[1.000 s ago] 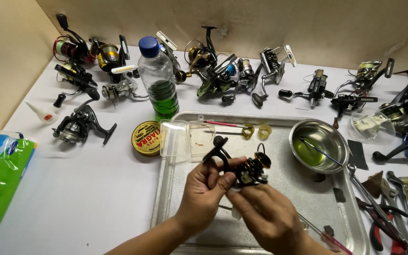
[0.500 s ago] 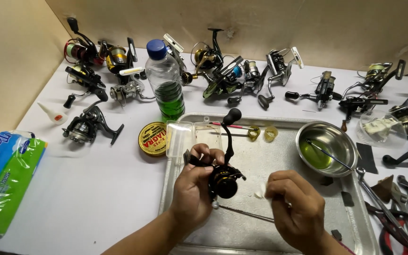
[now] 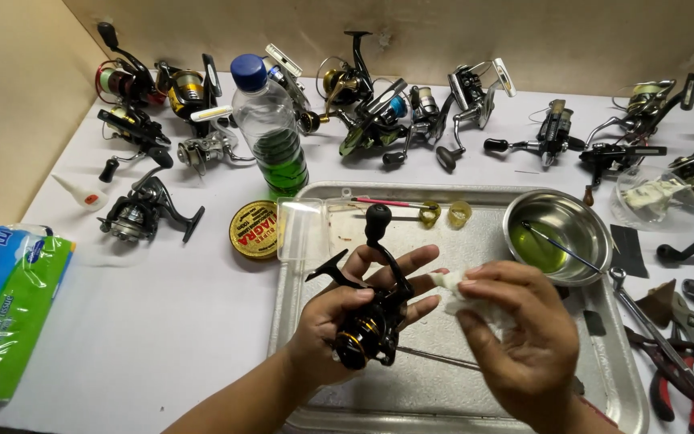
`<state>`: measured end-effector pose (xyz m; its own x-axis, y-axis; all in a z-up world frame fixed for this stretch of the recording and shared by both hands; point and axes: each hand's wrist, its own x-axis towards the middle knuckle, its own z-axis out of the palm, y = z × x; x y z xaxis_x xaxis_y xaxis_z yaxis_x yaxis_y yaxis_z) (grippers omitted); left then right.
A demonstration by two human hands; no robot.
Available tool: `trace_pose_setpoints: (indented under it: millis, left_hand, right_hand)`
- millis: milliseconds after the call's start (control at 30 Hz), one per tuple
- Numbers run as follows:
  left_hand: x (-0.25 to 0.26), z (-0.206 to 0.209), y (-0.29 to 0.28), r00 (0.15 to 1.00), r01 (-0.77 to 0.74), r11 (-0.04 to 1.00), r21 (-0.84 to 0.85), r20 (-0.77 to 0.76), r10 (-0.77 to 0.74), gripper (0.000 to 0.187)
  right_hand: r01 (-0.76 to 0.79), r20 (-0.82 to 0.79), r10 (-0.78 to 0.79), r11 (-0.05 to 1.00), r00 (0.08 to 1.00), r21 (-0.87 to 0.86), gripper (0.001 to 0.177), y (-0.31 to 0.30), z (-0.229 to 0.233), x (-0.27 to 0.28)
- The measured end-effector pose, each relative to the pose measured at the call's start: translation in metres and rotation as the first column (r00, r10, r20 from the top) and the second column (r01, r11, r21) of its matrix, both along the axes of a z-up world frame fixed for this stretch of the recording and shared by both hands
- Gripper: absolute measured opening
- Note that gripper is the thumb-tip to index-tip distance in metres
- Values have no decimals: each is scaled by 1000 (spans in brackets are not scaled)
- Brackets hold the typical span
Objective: Cleaning and testing the rotation of a fishing reel during maintenance at a workbench.
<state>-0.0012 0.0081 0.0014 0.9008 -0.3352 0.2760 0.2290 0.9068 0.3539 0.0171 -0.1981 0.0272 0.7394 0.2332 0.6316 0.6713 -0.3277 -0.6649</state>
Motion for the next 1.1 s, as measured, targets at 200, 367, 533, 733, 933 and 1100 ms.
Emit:
trace_pose_setpoints:
  millis: [200,367,533,733,933,1100]
  left_hand:
    - [-4,-11,1,999,22,999,-35,25,-21,34]
    - [-6,-10,0,997,10,999,41,79,-13,35]
    - [-8,-1,0,991,-85,963,257,126,54,30]
    - [-6,11,-5,933,-345,629,696,329,148,54]
    - [-5,-5,-11,983,-185,703,687,123,139,46]
    - [-7,-4,-14,965,-262,647,716,180,191,50]
  right_hand:
    - [-202,268,266,948,926,-244,18,24,5,-14]
    - [-203,206,236,965,950,-167,12,19,5,-9]
    - [-176,118,176,984,977,-11,17,11,6,-8]
    - [-350,176,412,888,894,-298,29,19,10,-14]
    - [-410,230,501,842,834,-349,19,5,10,-1]
    - [-48,58,53,995,997,-84,18,2,13,-2]
